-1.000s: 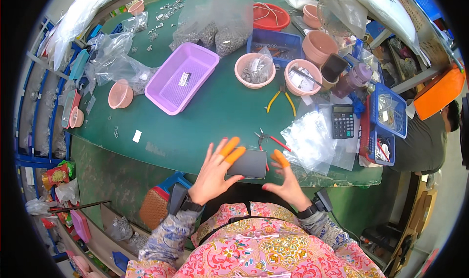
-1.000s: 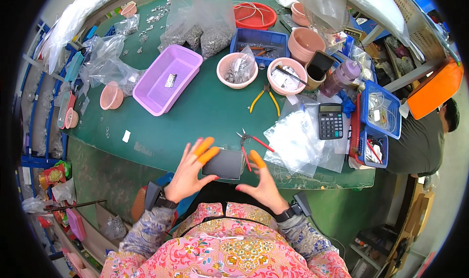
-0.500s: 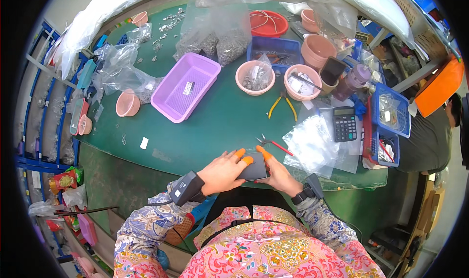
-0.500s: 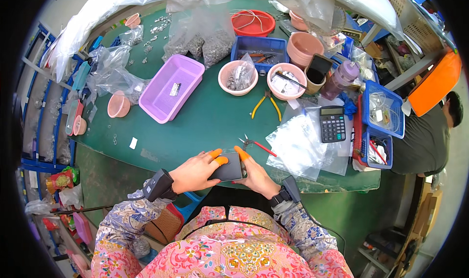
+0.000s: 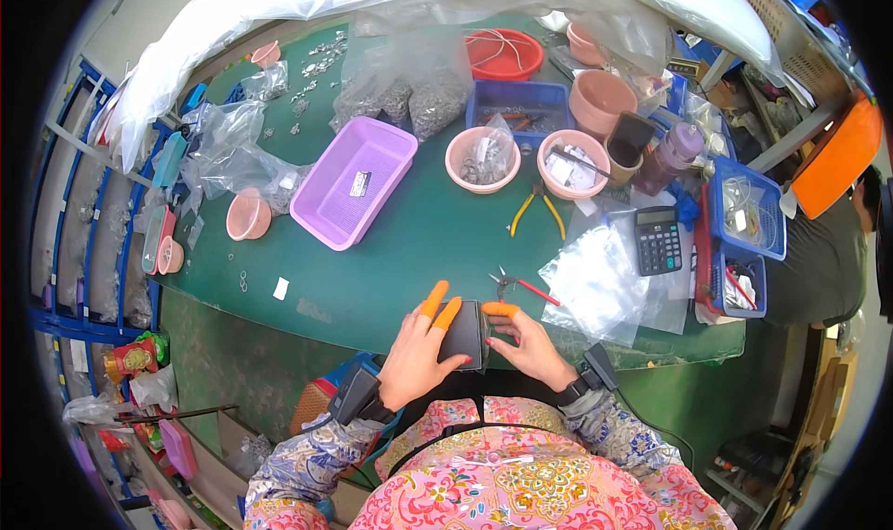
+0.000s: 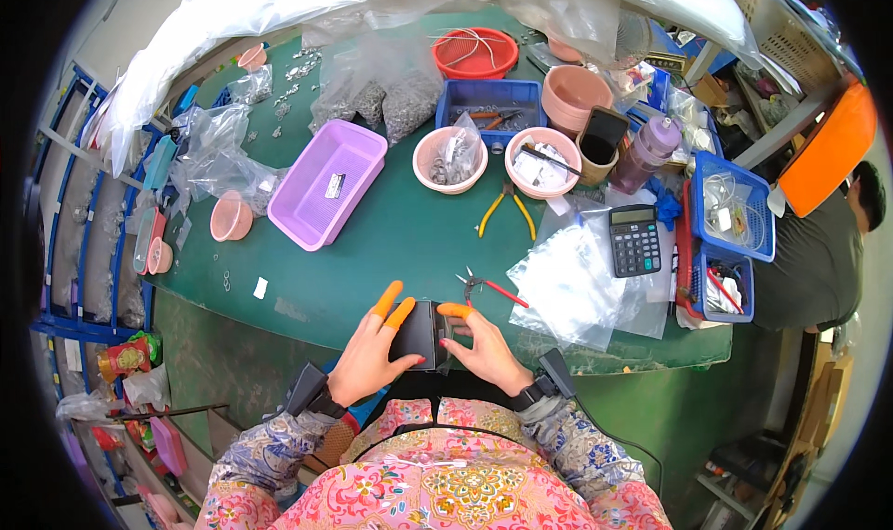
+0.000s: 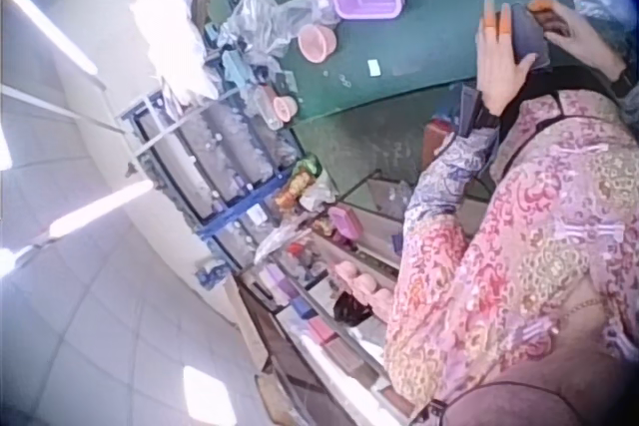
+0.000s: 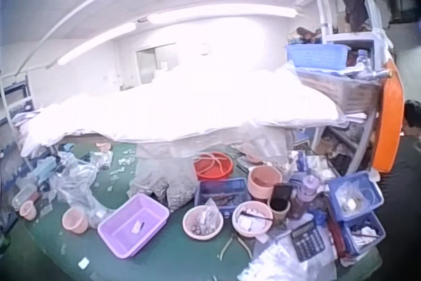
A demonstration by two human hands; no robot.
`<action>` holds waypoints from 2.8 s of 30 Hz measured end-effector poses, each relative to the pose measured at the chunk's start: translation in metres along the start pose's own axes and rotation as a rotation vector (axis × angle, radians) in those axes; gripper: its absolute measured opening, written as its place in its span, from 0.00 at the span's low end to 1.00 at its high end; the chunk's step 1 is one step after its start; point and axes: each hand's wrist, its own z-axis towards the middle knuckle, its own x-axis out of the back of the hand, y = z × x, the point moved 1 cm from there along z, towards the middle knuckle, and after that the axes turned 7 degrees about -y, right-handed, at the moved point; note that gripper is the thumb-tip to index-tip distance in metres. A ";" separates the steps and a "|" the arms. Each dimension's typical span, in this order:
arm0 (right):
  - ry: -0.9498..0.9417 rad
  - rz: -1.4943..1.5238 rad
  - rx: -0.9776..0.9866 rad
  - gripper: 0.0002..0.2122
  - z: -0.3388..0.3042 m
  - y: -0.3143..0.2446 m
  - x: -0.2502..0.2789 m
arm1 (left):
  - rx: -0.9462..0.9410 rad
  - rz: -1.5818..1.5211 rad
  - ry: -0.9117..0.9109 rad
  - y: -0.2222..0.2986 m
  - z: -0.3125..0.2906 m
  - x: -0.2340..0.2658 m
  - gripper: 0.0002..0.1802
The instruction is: The recorder gathers metal ring parts into a small plastic bag and then inspects a black device box.
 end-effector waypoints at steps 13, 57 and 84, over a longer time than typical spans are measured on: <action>0.060 0.300 -0.316 0.21 0.006 -0.002 -0.009 | -0.092 -0.099 -0.046 0.006 0.012 -0.012 0.55; 0.057 0.105 -0.269 0.23 0.004 0.009 -0.003 | -0.075 -0.162 -0.002 -0.002 0.004 -0.015 0.49; 0.195 -0.390 -0.359 0.18 0.012 -0.029 -0.005 | -0.090 -0.181 0.029 -0.001 0.006 -0.018 0.42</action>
